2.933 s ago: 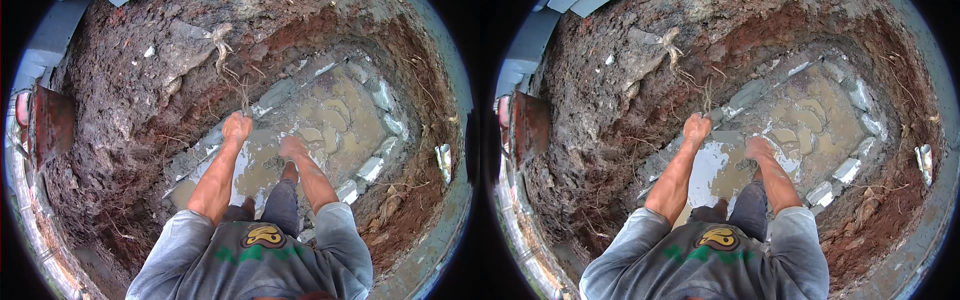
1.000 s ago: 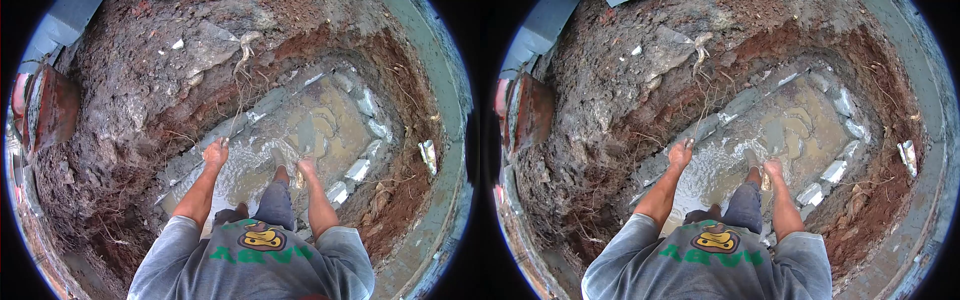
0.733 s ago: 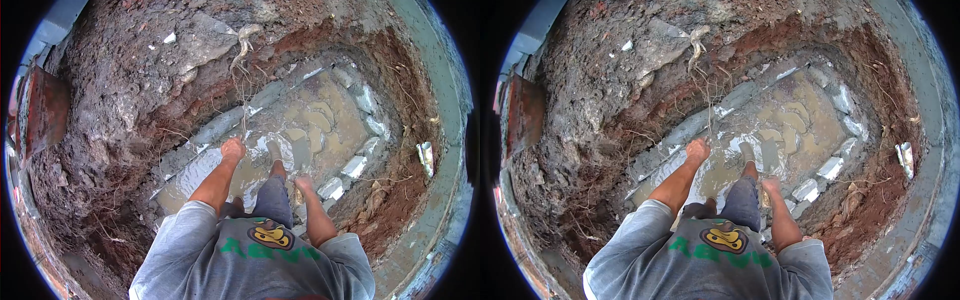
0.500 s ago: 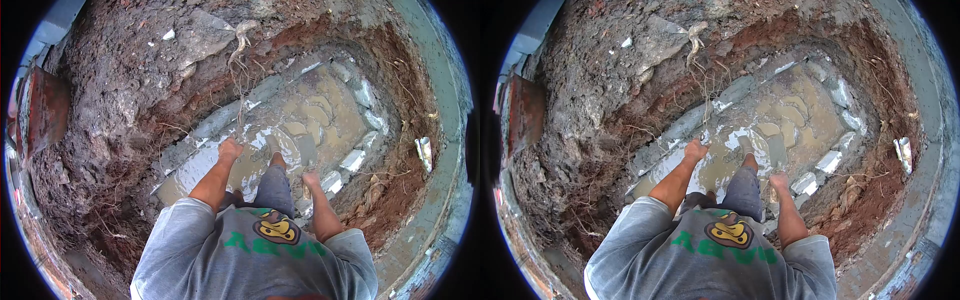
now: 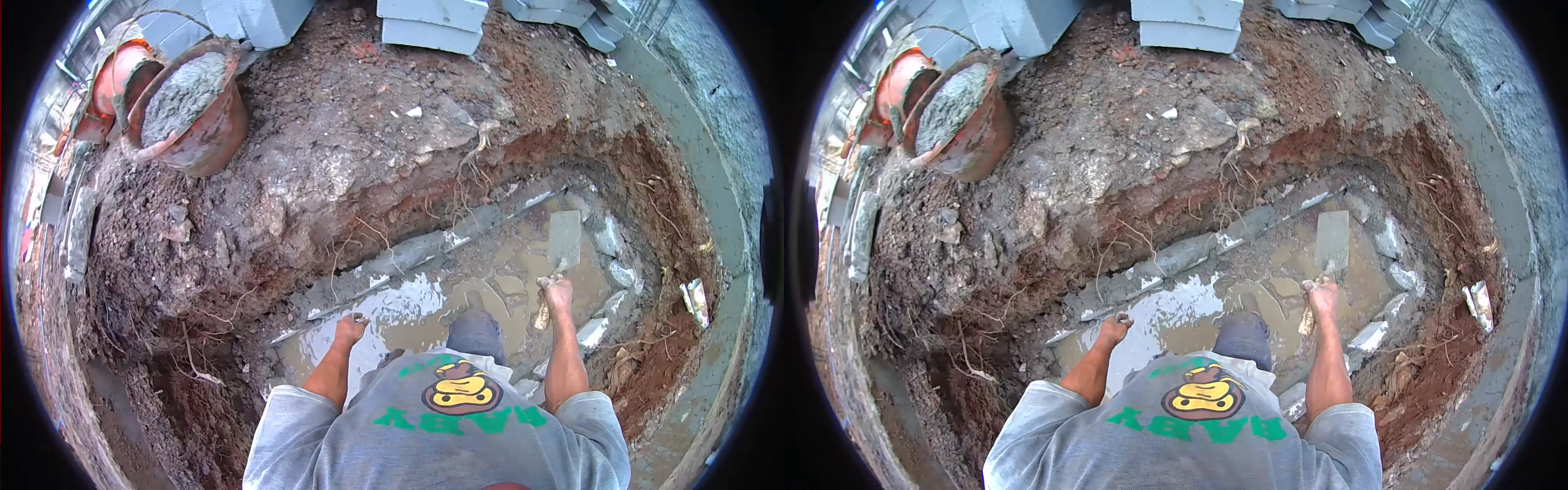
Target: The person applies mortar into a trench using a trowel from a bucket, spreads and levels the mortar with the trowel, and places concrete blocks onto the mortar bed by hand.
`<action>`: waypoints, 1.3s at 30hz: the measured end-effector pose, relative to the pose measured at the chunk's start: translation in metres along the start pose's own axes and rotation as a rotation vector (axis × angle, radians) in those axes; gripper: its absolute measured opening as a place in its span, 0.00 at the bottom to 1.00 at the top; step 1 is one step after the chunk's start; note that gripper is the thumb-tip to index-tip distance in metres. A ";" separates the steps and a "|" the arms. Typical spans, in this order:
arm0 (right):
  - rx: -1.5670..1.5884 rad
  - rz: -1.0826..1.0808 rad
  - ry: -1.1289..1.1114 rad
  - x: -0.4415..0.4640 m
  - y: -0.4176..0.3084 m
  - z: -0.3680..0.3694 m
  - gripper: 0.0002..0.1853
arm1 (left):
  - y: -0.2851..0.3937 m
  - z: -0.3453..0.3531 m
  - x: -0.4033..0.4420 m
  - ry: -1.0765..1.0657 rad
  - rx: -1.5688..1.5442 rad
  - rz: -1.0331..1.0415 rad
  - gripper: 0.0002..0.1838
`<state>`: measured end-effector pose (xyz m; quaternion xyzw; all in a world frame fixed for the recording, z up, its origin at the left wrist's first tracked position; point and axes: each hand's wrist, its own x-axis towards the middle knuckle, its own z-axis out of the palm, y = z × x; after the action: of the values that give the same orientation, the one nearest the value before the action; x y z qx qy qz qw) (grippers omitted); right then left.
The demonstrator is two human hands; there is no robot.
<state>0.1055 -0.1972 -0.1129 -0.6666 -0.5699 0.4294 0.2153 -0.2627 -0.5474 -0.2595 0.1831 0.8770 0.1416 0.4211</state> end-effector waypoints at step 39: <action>-0.750 -1.529 -0.062 0.135 -0.484 0.295 0.28 | -0.022 0.223 -0.168 0.779 -1.429 -1.056 0.20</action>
<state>-0.4164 -0.0051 0.0600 -0.1136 -0.9736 -0.0333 0.1954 0.0062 -0.6198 -0.2877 -0.5931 0.6314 0.4843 0.1223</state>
